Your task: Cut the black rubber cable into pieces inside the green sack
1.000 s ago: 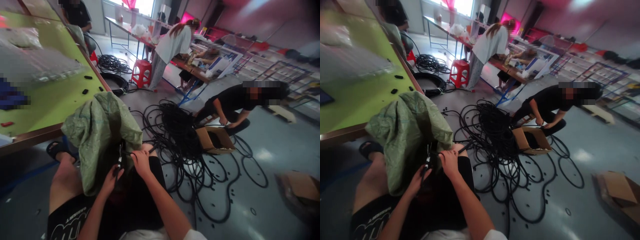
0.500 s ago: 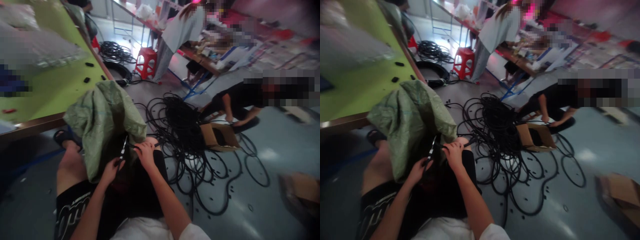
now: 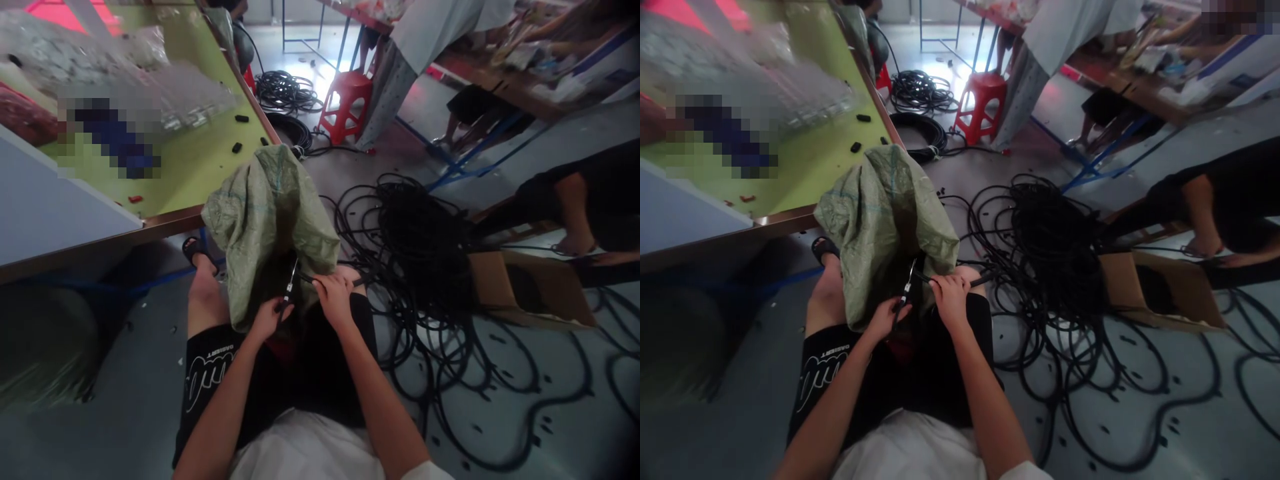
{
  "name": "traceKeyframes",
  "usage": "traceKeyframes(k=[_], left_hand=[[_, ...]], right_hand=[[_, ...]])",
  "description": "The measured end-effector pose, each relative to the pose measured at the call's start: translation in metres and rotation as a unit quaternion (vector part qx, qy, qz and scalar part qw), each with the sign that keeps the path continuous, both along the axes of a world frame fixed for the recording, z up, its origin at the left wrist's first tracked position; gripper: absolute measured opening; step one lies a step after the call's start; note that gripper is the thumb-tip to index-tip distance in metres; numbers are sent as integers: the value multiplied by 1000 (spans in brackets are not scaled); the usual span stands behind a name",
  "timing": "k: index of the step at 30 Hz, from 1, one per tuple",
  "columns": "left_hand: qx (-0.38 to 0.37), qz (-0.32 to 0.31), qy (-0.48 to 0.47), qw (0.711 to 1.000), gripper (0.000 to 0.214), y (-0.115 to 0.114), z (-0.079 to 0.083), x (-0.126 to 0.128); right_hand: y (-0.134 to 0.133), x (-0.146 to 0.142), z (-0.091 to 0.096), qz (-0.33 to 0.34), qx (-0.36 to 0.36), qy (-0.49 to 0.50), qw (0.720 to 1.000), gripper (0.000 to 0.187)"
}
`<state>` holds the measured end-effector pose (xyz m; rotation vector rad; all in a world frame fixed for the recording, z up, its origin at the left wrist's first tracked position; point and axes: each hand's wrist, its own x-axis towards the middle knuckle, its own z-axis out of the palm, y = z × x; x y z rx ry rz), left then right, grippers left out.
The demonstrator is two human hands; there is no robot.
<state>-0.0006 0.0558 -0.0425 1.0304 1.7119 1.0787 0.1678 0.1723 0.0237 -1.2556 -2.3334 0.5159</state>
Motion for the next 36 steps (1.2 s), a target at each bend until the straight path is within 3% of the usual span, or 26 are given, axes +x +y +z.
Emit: traceKeyframes(k=[14, 25, 36], left_hand=[[-11, -21, 6, 1000, 42, -4, -6, -3], [5, -6, 89, 996, 35, -3, 1, 2], [-37, -18, 38, 998, 49, -6, 0, -4]], right_hand=[[-5, 0, 6, -63, -2, -7, 998, 15], [-6, 3, 6, -21, 3, 5, 1000, 18], [-5, 3, 13, -7, -10, -68, 998, 25]])
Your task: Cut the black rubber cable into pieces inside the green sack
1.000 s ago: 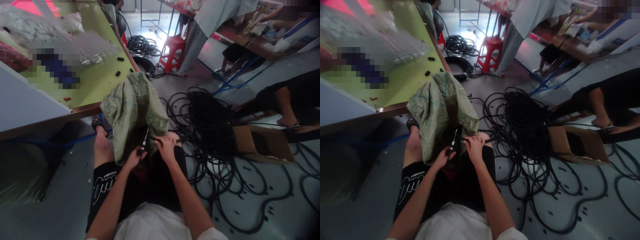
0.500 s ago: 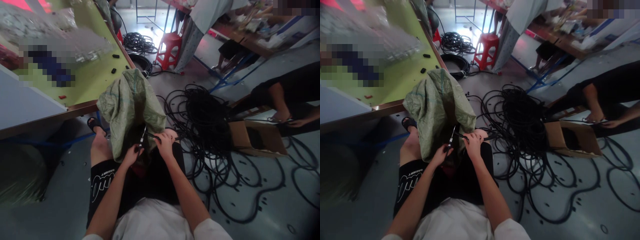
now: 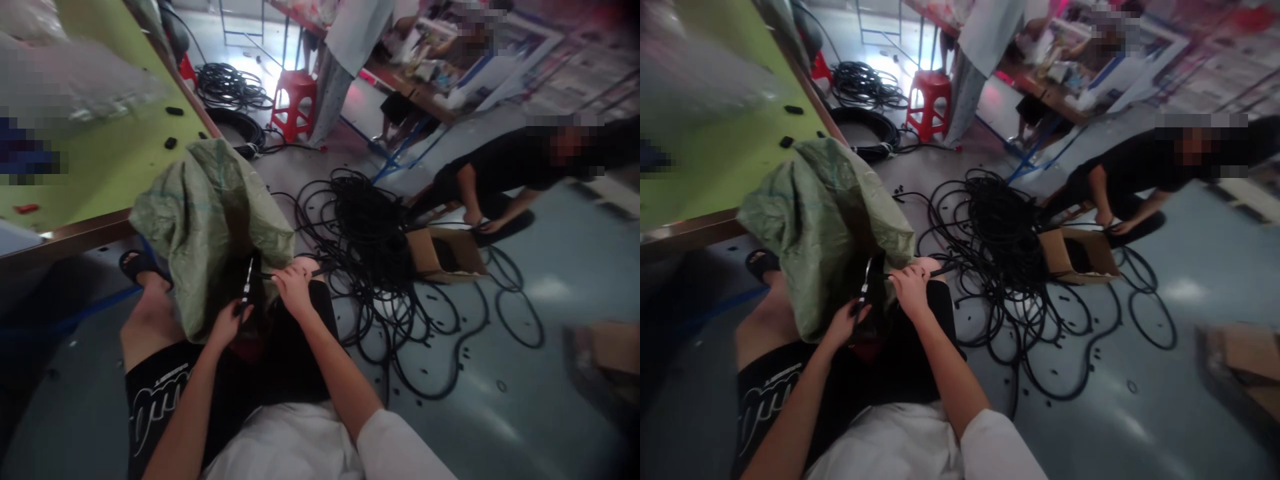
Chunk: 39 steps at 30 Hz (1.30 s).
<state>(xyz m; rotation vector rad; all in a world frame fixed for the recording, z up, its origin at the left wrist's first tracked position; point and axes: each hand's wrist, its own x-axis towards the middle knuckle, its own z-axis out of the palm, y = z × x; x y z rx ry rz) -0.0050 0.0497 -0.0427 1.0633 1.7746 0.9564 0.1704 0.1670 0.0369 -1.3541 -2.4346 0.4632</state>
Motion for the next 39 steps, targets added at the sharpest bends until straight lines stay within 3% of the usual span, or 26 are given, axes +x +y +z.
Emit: traceKeyframes(k=[8, 15, 23, 31, 39], left_hand=[[-13, -8, 2, 1000, 54, 7, 1, -1], [-6, -47, 8, 999, 54, 8, -8, -3], [-46, -11, 7, 999, 63, 10, -4, 5], [-68, -52, 48, 995, 63, 9, -3, -1], [-59, -1, 28, 998, 67, 10, -6, 2]], right_hand=[[3, 1, -2, -17, -11, -13, 1000, 27], [6, 6, -6, -13, -10, -25, 1000, 31], [2, 4, -3, -15, -12, 24, 1000, 20], [3, 8, -4, -25, -22, 26, 999, 15], [3, 8, 0, -7, -20, 23, 999, 24]])
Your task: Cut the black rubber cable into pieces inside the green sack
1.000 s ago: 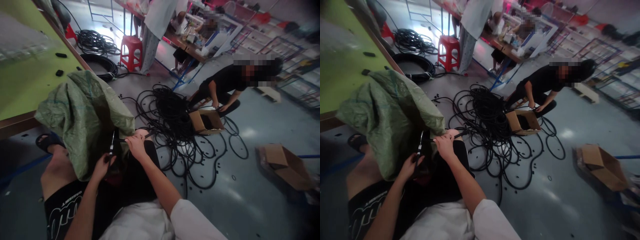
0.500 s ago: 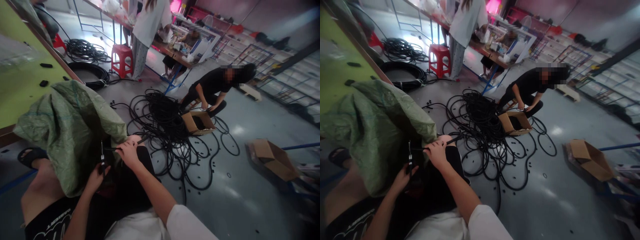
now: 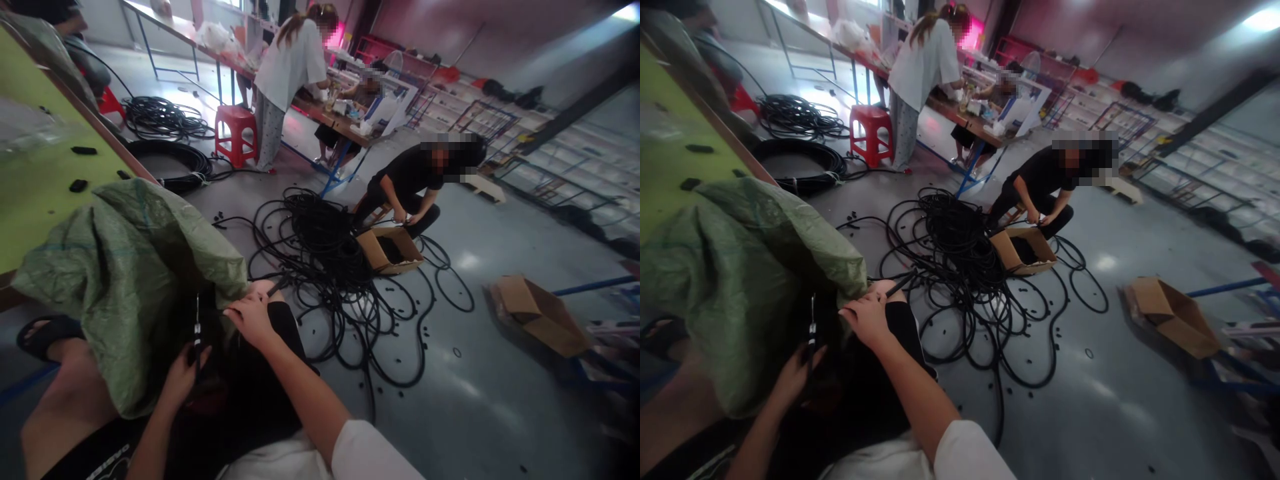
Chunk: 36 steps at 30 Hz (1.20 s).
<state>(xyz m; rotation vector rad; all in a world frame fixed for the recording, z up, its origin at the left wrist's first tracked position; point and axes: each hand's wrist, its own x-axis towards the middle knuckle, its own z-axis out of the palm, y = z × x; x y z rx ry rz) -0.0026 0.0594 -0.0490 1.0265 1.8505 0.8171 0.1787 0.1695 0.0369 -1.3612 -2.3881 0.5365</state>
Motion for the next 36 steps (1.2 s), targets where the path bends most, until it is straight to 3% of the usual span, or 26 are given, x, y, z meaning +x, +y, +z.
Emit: traceKeyframes(k=[6, 12, 19, 27, 36], left_hand=[[-8, -43, 13, 999, 60, -1, -6, -4], [-7, -17, -10, 1000, 63, 0, -9, 0], [-11, -51, 4, 999, 59, -2, 1, 1], [-10, -1, 28, 1000, 68, 1, -5, 2], [-11, -7, 24, 1000, 62, 1, -3, -3]], right_hand=[[3, -1, -4, 18, -2, -18, 1000, 27], [0, -1, -3, 11, 4, 9, 1000, 19], [2, 0, -6, 22, -3, -1, 1000, 16], [0, -4, -5, 10, 13, -2, 1000, 21], [0, -3, -8, 13, 21, -9, 1000, 20]])
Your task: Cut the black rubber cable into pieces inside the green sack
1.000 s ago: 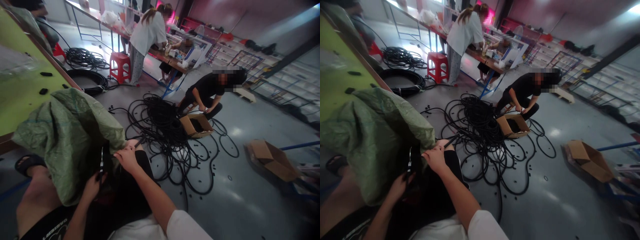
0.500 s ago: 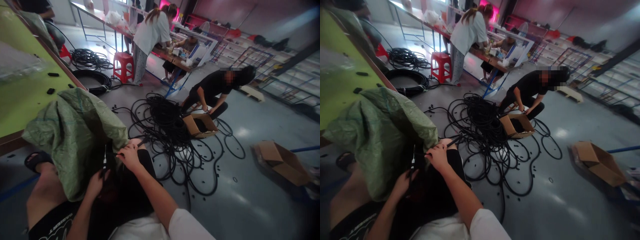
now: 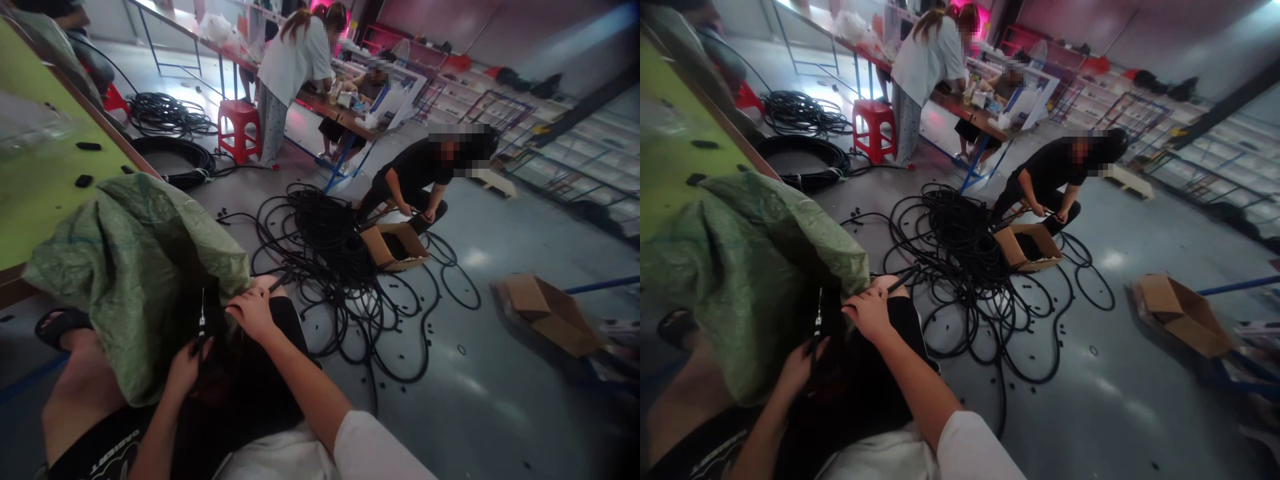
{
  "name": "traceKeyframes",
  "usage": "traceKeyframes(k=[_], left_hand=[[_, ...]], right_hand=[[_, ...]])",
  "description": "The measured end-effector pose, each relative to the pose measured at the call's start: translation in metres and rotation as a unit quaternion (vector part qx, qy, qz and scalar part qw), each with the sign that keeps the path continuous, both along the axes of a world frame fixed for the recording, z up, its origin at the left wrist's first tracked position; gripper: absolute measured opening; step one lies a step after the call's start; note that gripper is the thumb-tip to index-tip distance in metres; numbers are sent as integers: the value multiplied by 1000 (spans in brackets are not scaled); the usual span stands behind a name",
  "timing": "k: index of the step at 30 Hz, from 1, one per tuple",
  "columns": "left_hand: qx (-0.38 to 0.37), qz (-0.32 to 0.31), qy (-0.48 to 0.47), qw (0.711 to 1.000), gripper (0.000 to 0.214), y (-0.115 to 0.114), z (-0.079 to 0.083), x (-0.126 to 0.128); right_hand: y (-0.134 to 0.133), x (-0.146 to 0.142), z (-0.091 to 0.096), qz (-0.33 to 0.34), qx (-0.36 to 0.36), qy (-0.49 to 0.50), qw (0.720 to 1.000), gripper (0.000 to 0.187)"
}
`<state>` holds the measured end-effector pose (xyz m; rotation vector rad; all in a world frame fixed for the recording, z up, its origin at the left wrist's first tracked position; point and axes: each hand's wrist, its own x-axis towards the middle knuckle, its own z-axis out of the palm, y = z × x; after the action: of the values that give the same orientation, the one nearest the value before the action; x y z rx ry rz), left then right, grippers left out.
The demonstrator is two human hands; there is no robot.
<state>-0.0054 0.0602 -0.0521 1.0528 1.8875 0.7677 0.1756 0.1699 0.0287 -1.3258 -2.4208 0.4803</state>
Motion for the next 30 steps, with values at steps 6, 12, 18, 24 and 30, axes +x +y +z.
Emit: traceKeyframes(k=[6, 12, 18, 24, 30], left_hand=[[8, 31, -22, 999, 63, 0, -3, 4], [31, 50, -69, 996, 66, 0, -4, 6], [45, 75, -40, 995, 65, 1, 4, 8], [13, 88, -141, 986, 67, -1, 7, 21], [17, 89, -171, 981, 68, 0, 12, 28]], right_hand=[[-1, -1, 1, -12, -1, 19, 1000, 15], [-3, -1, 5, -31, 0, 32, 999, 13], [-4, -2, 8, -29, -11, 40, 999, 15], [-6, -5, 6, -24, -7, 47, 999, 19], [-6, -6, 8, -23, -11, 32, 999, 23]])
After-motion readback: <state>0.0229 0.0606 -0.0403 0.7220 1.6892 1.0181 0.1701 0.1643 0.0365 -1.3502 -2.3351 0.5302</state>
